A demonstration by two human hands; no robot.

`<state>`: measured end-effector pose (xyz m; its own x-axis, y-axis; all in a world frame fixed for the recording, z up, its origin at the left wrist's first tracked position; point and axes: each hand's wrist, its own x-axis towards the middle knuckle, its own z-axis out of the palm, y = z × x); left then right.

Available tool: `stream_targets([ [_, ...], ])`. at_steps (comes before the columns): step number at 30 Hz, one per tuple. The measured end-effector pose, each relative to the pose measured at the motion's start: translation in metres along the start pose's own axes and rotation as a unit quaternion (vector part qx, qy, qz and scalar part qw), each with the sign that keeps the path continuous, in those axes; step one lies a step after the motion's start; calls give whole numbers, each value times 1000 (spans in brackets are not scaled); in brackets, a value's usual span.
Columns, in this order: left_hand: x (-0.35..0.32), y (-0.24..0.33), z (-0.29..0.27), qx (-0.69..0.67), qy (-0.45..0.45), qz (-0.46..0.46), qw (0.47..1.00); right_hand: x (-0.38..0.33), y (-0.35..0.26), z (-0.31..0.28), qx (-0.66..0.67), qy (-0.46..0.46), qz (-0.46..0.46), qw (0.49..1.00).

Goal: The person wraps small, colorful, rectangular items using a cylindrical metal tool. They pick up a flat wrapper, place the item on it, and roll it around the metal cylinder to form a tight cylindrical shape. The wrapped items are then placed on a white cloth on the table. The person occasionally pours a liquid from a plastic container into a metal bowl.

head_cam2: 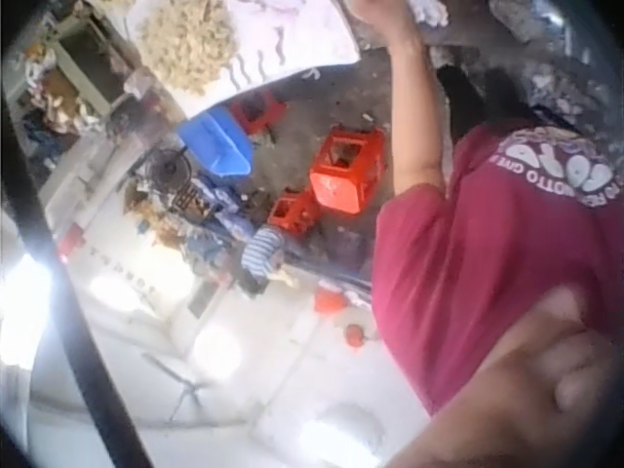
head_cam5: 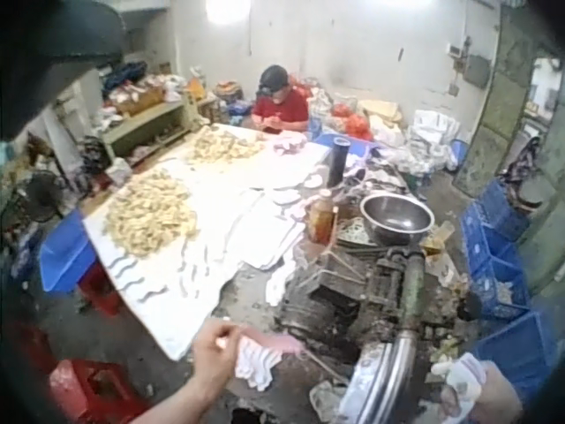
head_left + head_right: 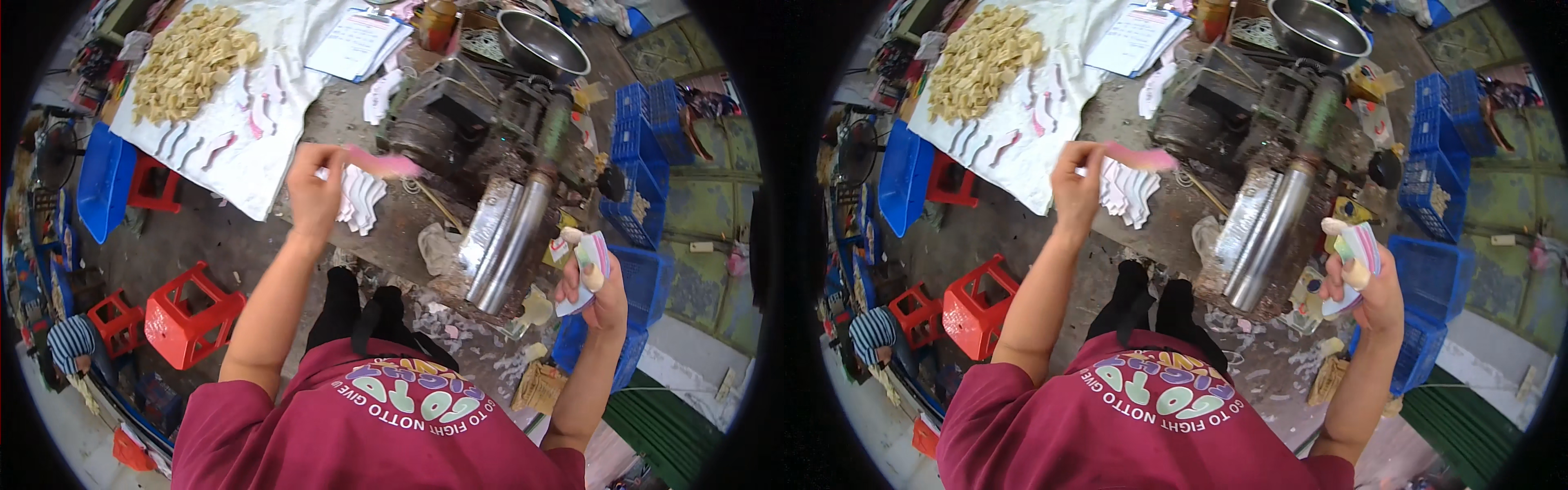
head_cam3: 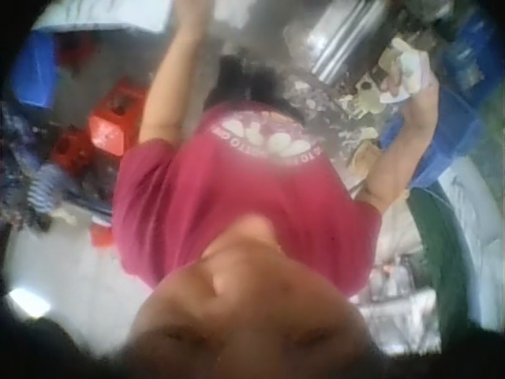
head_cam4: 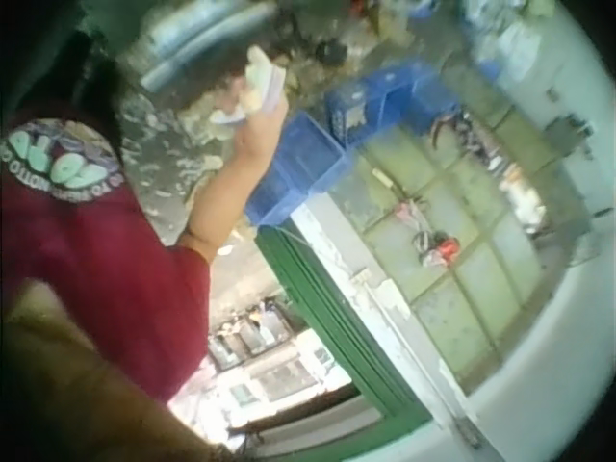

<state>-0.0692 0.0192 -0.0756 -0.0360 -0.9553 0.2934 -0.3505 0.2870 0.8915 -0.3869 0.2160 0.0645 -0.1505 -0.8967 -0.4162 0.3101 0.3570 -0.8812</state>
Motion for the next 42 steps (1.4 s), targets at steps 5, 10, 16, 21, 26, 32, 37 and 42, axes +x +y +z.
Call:
stream_targets([
  [5,7,-95,-57,239,-36,178,954,8,6,33,61,-21,-10,998],
  [10,-43,-121,-54,280,-207,185,919,15,6,52,67,-48,-12,997],
  [16,-52,2,-4,25,-171,81,982,15,-4,84,-97,-26,-29,994],
  [21,-47,137,26,-410,-338,-176,829,11,-1,104,-176,-7,-100,979],
  [26,-45,145,26,-372,-353,-170,841,-3,-11,83,-191,45,-124,973],
  [32,-38,152,38,-378,-356,-170,837,-27,-29,30,-100,54,-92,989],
  [37,-49,171,52,-204,-380,68,900,-32,-16,22,-34,-65,-51,996],
  [42,-52,141,50,-195,-281,-37,939,-30,-25,-17,-116,-47,64,990],
])
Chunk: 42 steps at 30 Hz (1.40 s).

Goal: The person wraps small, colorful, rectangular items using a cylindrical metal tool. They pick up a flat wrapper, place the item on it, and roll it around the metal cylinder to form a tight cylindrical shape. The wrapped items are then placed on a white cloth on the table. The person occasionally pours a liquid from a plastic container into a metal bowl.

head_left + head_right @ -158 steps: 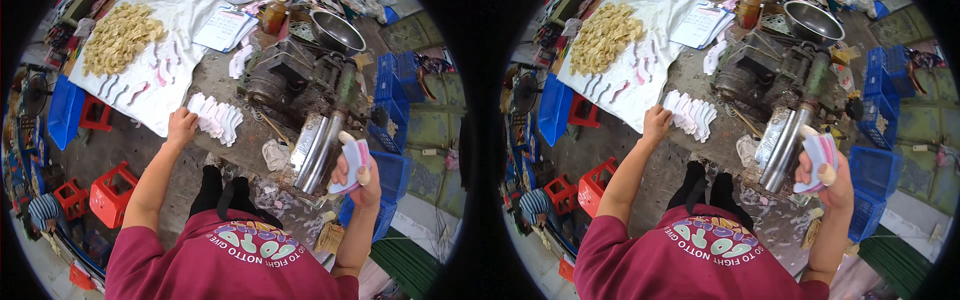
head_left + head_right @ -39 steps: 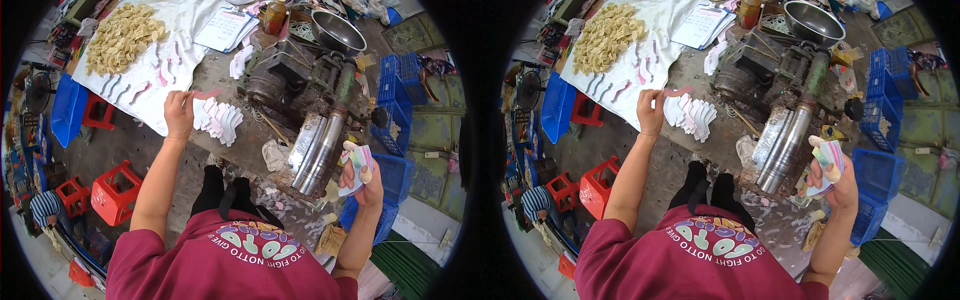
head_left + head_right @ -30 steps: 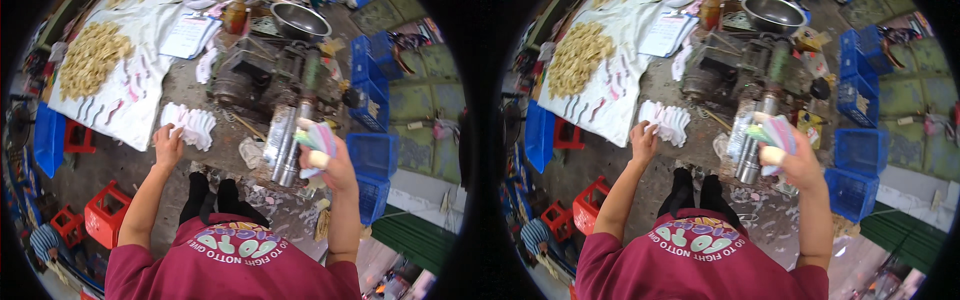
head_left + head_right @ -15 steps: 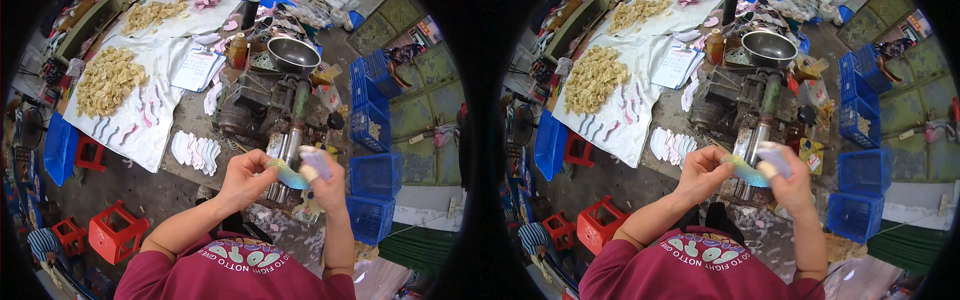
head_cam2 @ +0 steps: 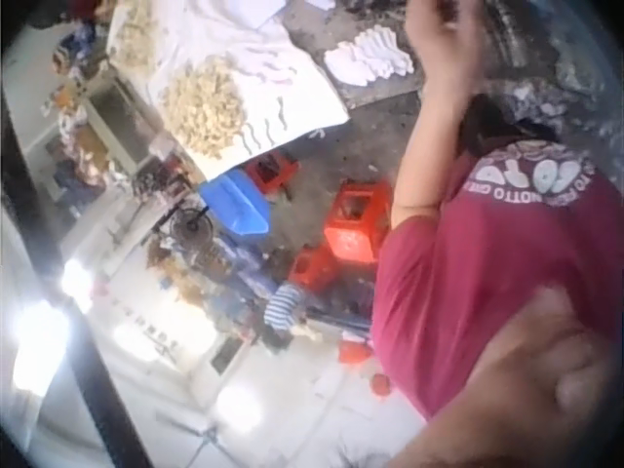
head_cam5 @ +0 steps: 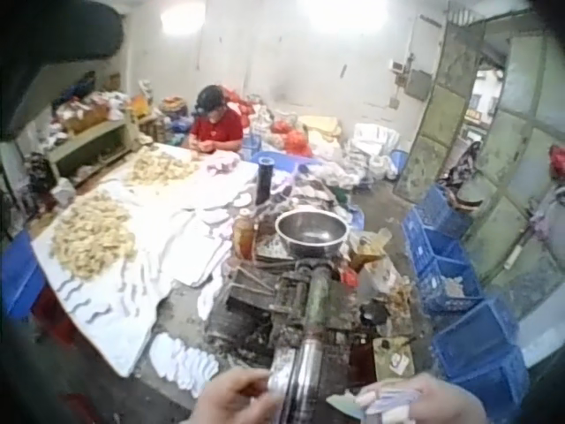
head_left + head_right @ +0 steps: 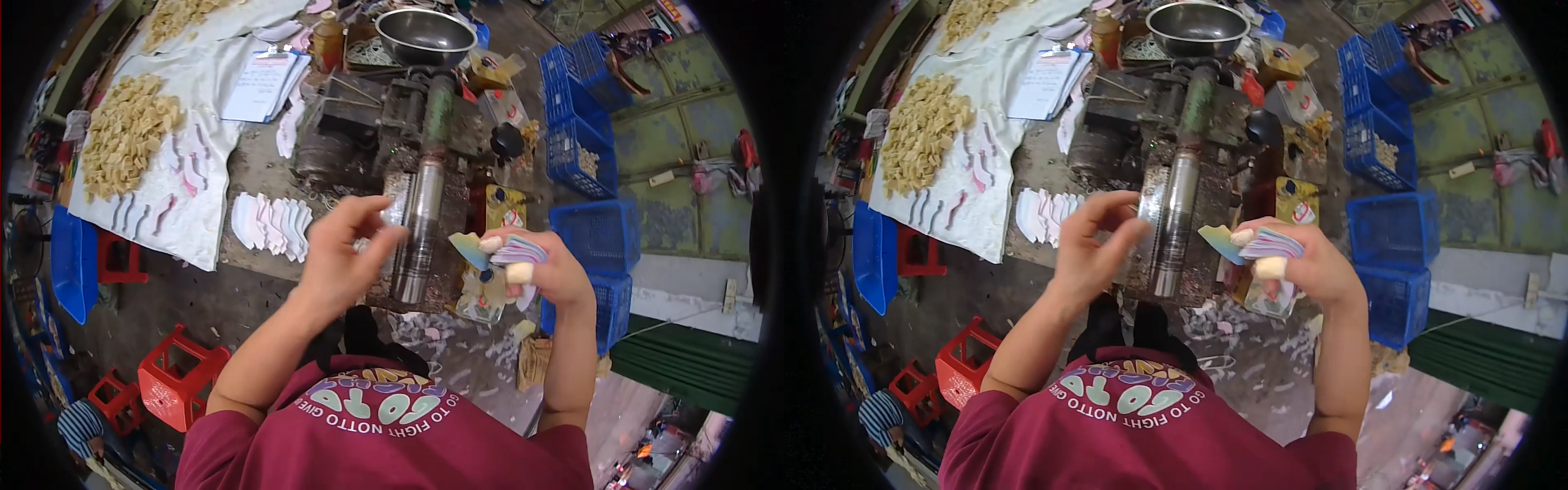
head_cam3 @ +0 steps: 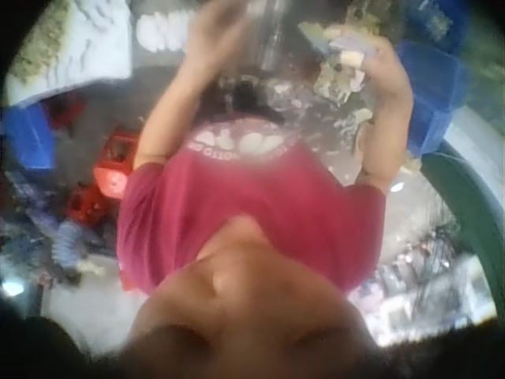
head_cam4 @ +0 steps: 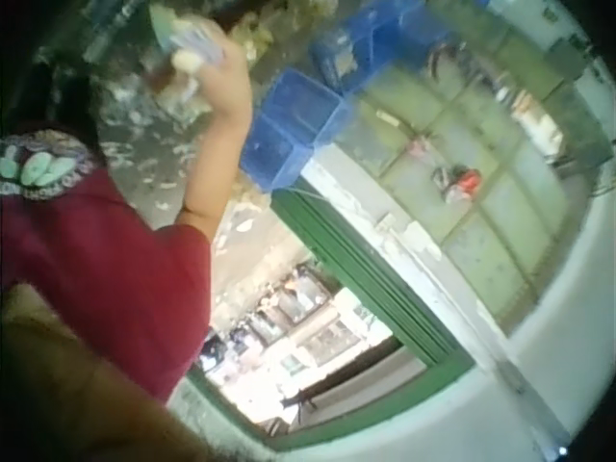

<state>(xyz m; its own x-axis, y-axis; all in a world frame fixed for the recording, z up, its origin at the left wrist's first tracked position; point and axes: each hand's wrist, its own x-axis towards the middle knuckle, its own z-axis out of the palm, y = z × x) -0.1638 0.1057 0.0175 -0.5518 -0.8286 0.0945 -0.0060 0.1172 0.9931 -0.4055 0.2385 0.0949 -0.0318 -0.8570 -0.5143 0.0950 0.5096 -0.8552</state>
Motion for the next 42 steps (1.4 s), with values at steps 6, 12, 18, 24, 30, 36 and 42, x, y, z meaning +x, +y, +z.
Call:
stream_targets([
  [6,-6,-30,-3,168,13,60,984,43,10,-1,-67,-53,91,992],
  [12,-8,-62,-10,56,26,-17,998,49,6,9,-37,-13,-1,999],
  [18,1,-100,-83,145,239,-9,960,43,16,17,90,23,-54,994],
  [24,-19,-166,-125,475,78,115,869,55,12,50,167,-26,-79,982],
  [30,-36,-164,-92,415,30,88,905,59,8,67,127,0,-63,990],
  [36,-4,-3,-34,-177,-114,-114,971,59,-2,103,16,50,-117,992],
  [42,9,34,-15,-355,-141,-178,907,50,-8,104,50,20,-128,990],
])
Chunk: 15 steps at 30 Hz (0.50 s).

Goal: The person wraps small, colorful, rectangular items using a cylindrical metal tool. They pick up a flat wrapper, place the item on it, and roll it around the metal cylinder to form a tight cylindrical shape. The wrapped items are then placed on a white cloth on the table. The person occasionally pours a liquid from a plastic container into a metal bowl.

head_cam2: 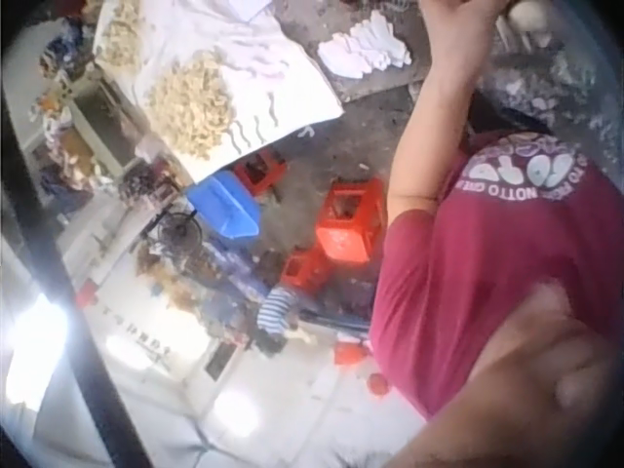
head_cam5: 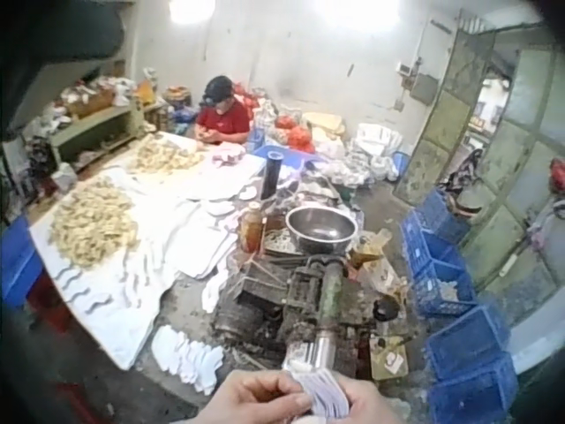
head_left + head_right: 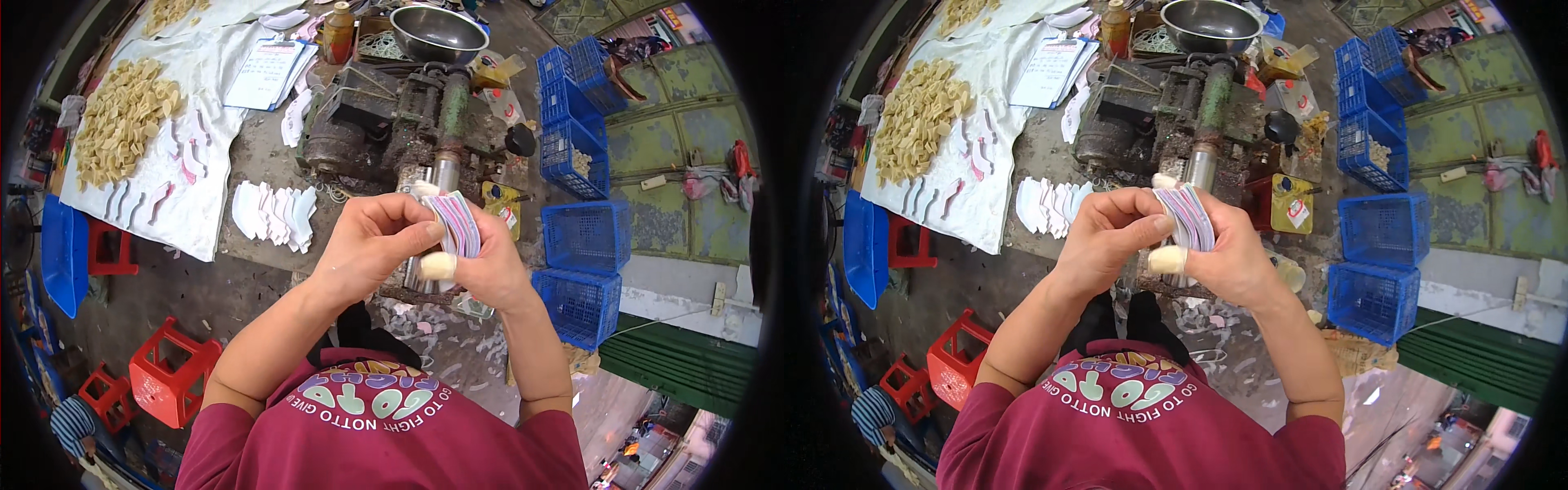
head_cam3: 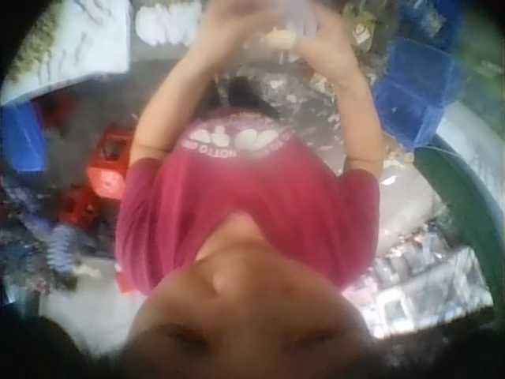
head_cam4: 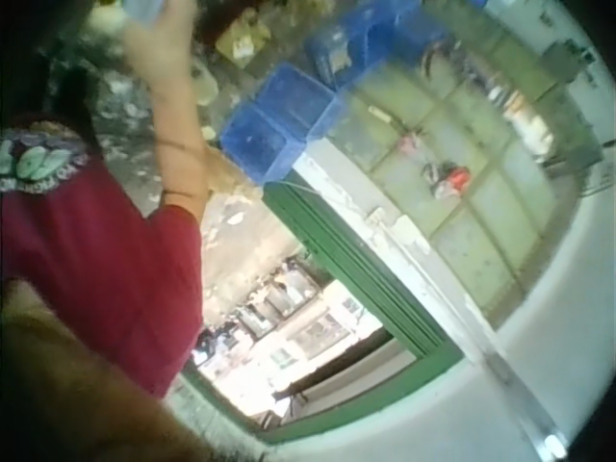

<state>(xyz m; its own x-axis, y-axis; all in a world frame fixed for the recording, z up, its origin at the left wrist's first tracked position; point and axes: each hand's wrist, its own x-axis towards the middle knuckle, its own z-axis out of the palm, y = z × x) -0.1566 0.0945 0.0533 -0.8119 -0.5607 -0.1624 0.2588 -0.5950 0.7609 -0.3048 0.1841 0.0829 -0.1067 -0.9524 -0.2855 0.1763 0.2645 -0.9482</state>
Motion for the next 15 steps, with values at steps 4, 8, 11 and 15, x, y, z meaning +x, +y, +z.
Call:
stream_targets([
  [4,3,-8,-4,-63,-73,10,995,-6,3,-5,111,-30,29,993],
  [8,3,-15,3,-63,-74,13,995,-12,15,-14,167,-39,15,985],
  [11,6,-26,5,-33,-38,57,997,-15,19,-28,185,-8,-1,983],
  [15,10,-27,-4,15,51,104,993,-26,3,-85,85,154,-57,983],
])
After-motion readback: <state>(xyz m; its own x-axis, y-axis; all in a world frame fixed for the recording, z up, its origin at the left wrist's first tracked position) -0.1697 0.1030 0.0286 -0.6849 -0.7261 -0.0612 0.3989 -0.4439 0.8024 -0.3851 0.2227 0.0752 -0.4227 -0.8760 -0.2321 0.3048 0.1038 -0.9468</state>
